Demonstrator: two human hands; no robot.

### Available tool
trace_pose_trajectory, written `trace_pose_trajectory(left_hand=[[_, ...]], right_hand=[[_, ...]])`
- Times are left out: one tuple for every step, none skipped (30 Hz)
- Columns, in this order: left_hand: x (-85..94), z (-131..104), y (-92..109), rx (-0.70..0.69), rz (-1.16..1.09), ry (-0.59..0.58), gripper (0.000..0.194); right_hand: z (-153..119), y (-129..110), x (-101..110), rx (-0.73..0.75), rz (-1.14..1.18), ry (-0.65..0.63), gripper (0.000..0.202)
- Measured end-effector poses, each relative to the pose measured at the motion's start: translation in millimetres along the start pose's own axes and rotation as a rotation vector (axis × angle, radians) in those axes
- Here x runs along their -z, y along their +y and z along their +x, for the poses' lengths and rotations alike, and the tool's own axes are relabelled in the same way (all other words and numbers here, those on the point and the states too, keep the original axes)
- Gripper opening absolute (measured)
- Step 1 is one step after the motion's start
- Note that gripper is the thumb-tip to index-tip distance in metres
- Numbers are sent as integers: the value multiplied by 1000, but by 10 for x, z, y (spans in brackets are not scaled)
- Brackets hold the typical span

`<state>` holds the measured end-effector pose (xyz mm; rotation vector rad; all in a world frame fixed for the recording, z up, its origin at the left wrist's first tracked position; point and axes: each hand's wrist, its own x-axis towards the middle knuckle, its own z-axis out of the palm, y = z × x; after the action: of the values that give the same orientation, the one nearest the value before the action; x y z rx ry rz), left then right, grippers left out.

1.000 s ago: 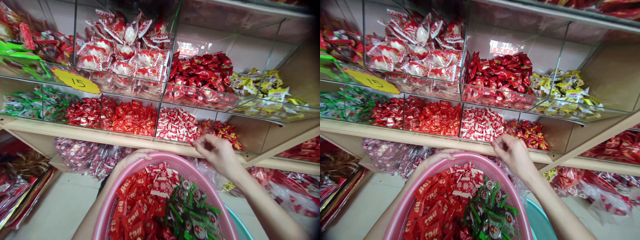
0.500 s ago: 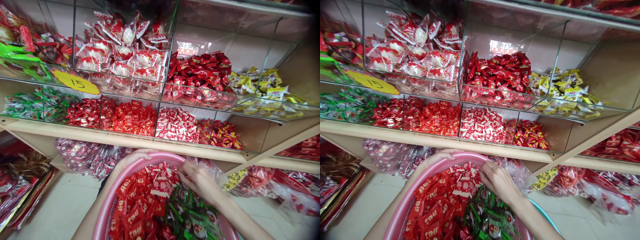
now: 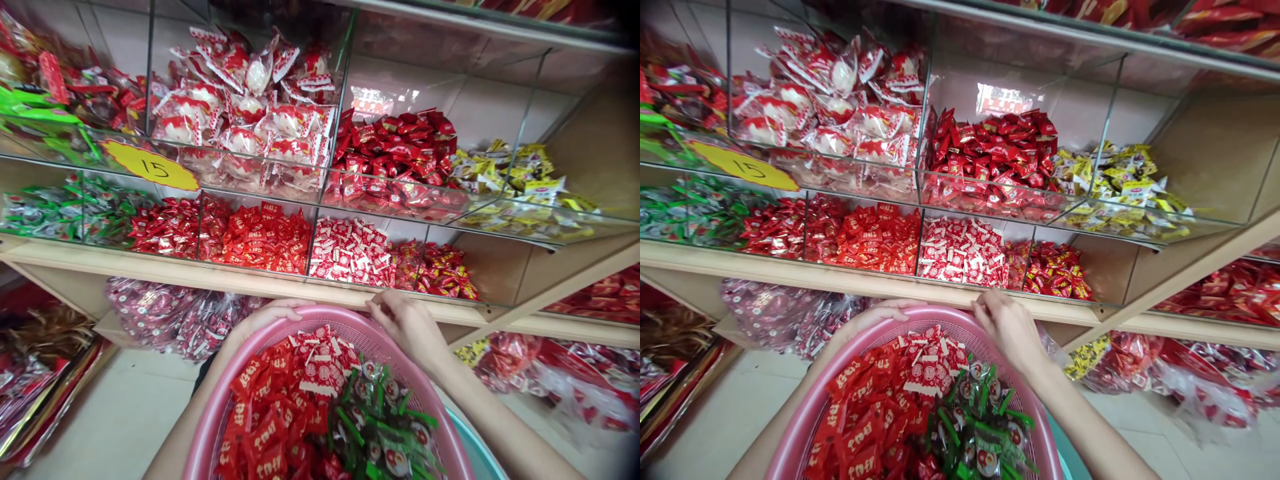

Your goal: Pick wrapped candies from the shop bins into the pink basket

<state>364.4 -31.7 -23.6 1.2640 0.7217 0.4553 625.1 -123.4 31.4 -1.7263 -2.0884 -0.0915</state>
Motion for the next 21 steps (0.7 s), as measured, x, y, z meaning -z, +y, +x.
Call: trace_pose_trajectory(left_hand=[[-12, -8, 14, 9, -11, -2, 46], [-22, -16, 27, 17, -20, -8, 46], [-31, -24, 38, 22, -28, -15, 46], [-37, -29, 46, 24, -33, -21, 46], [-40, -33, 51, 24, -37, -24, 46], [-41, -35, 51, 23, -40, -23, 47], [-40, -36, 48, 22, -42, -19, 47], [-36, -35, 43, 21, -43, -13, 47], [-32, -34, 36, 19, -42, -6, 47], [-26, -32, 29, 16, -39, 0, 47], [-21, -31, 23, 12, -32, 5, 46], [-17, -30, 19, 7, -23, 11, 46], [-13, -30, 17, 1, -14, 14, 45], [-11, -31, 16, -4, -7, 16, 45], [-9, -31, 16, -5, -1, 16, 45], [-8, -32, 16, -5, 6, 16, 45], [-6, -32, 15, -5, 11, 15, 46], [-3, -31, 13, -5, 18, 16, 46], [0, -30, 9, -5, 27, 18, 46], [4, -28, 4, -7, 35, 23, 46], [8, -27, -1, -11, 41, 29, 46]], right_hand=[[65, 44, 26, -68, -65, 20, 26], [128, 83, 49, -149, -146, 28, 26], [188, 113, 68, -234, -236, 22, 26], [244, 134, 84, -310, -324, 2, 27], [295, 143, 96, -371, -400, -24, 29], [342, 142, 106, -415, -460, -51, 32], [386, 133, 113, -440, -502, -75, 34], [426, 118, 118, -450, -528, -97, 35], [463, 100, 122, -457, -547, -114, 35], [497, 83, 124, -460, -561, -129, 35], [530, 67, 125, -462, -570, -145, 34], [560, 55, 125, -464, -575, -162, 32], [588, 48, 125, -466, -577, -178, 31], [611, 44, 125, -469, -577, -192, 29], [630, 44, 124, -471, -576, -204, 28], [643, 48, 122, -473, -577, -214, 27], [651, 54, 119, -475, -580, -217, 26], [652, 61, 115, -475, -585, -215, 25], [648, 69, 110, -476, -591, -211, 25], [639, 76, 104, -477, -596, -205, 25], [626, 82, 97, -477, -599, -198, 25]])
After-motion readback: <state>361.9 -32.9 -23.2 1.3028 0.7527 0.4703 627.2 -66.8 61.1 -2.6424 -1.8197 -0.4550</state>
